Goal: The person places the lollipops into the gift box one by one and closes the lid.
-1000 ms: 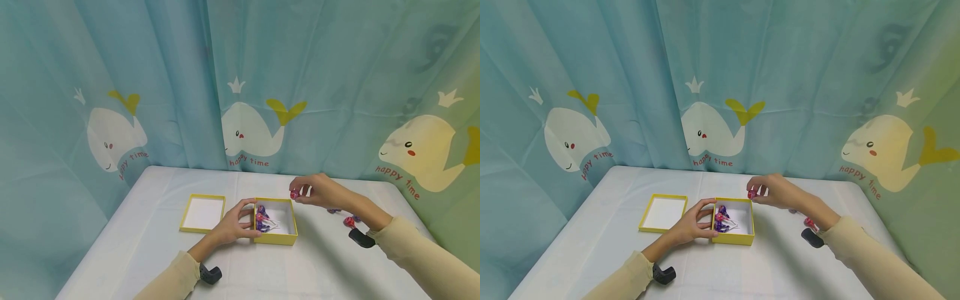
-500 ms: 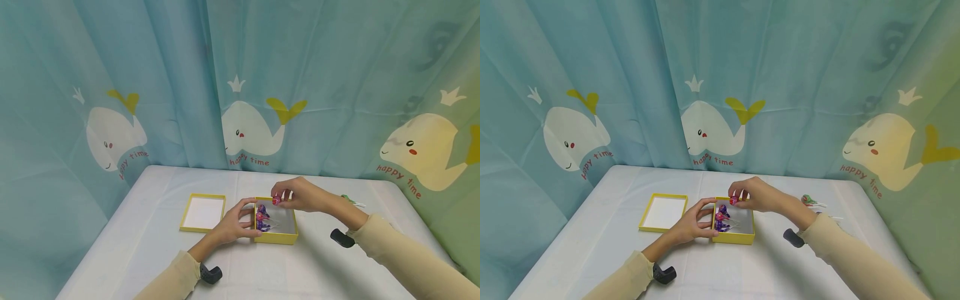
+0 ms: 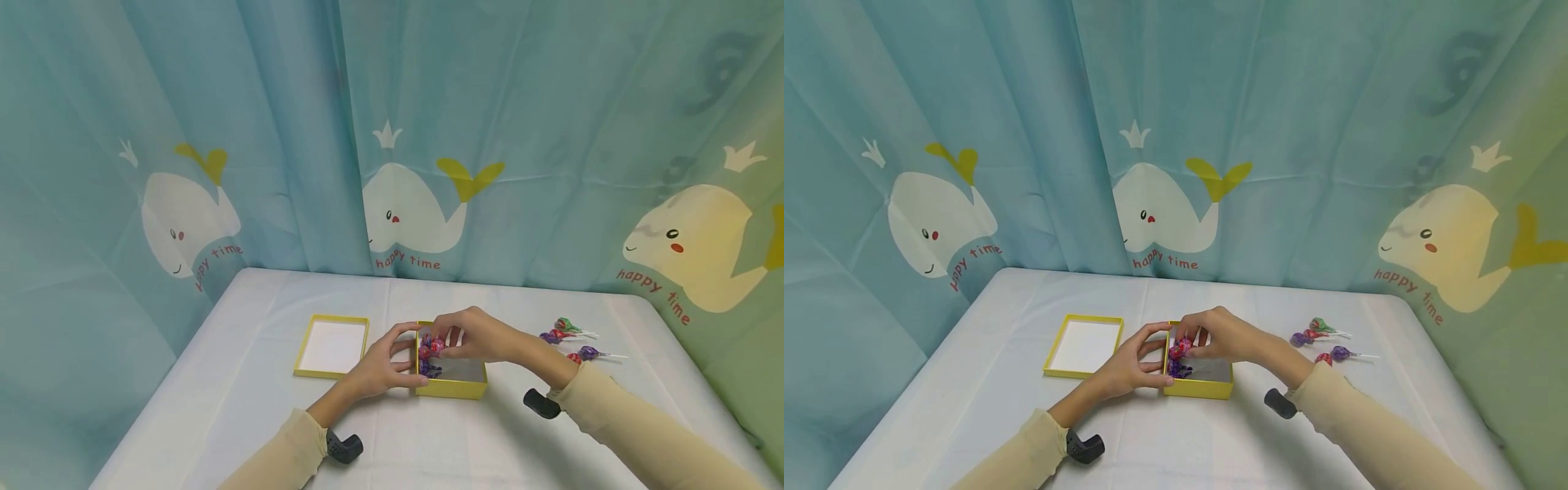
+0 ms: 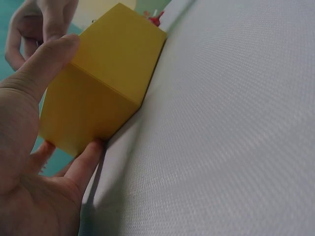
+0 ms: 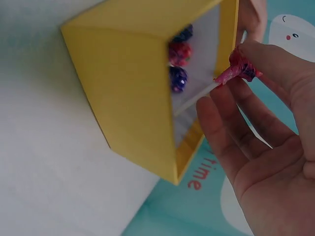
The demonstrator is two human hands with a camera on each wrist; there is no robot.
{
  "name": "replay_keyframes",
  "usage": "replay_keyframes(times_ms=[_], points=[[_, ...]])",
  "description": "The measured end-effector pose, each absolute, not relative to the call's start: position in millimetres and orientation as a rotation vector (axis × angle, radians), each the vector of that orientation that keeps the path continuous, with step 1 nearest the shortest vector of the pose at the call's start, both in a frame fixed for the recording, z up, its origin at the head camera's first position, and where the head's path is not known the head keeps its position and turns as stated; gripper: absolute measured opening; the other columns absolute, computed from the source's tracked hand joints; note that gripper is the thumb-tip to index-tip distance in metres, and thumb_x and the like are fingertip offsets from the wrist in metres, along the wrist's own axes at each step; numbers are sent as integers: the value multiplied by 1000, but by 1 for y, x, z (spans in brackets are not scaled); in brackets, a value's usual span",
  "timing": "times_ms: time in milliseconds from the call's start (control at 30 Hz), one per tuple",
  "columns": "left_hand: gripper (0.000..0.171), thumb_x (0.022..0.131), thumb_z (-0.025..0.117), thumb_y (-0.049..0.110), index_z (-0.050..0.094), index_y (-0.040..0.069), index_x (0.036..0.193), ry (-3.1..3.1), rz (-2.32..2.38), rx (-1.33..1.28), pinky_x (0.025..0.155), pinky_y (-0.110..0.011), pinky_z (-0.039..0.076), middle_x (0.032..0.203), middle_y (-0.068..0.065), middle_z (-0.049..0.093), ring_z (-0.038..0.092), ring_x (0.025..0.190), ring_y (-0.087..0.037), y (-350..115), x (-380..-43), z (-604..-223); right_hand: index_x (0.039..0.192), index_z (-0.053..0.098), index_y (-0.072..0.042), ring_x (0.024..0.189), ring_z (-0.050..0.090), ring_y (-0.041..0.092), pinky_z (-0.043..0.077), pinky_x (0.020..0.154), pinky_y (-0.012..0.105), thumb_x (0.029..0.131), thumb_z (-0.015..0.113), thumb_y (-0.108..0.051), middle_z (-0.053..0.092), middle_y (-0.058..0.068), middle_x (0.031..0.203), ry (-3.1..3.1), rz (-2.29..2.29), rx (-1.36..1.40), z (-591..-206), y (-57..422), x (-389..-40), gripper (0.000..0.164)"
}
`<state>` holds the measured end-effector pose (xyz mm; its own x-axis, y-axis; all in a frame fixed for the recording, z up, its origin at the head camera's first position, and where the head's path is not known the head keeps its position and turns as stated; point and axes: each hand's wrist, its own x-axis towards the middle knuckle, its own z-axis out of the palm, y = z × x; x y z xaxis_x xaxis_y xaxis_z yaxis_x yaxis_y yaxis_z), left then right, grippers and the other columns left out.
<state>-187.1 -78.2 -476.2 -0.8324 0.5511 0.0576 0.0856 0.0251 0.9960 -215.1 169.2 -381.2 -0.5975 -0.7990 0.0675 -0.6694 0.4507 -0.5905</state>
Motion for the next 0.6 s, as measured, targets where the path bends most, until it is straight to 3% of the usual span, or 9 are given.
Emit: replay_keyframes(times_ms=[467, 600], points=[[88, 81, 88, 9, 40, 24, 153, 1967, 1865, 642, 107, -38, 52, 162, -10, 32, 37, 149, -31, -79, -186, -474, 106, 70, -12, 82, 66, 8, 62, 71, 26, 91, 78, -6, 71, -2, 92, 2391, -927, -1334, -410, 158, -212, 18], [88, 82, 88, 7, 39, 21, 154, 1943, 1879, 647, 107, -37, 52, 162, -12, 31, 36, 149, -32, -79, -186, -474, 107, 70, -14, 81, 65, 6, 62, 72, 26, 91, 80, -9, 69, -3, 95, 2392, -914, -1315, -415, 157, -211, 19]])
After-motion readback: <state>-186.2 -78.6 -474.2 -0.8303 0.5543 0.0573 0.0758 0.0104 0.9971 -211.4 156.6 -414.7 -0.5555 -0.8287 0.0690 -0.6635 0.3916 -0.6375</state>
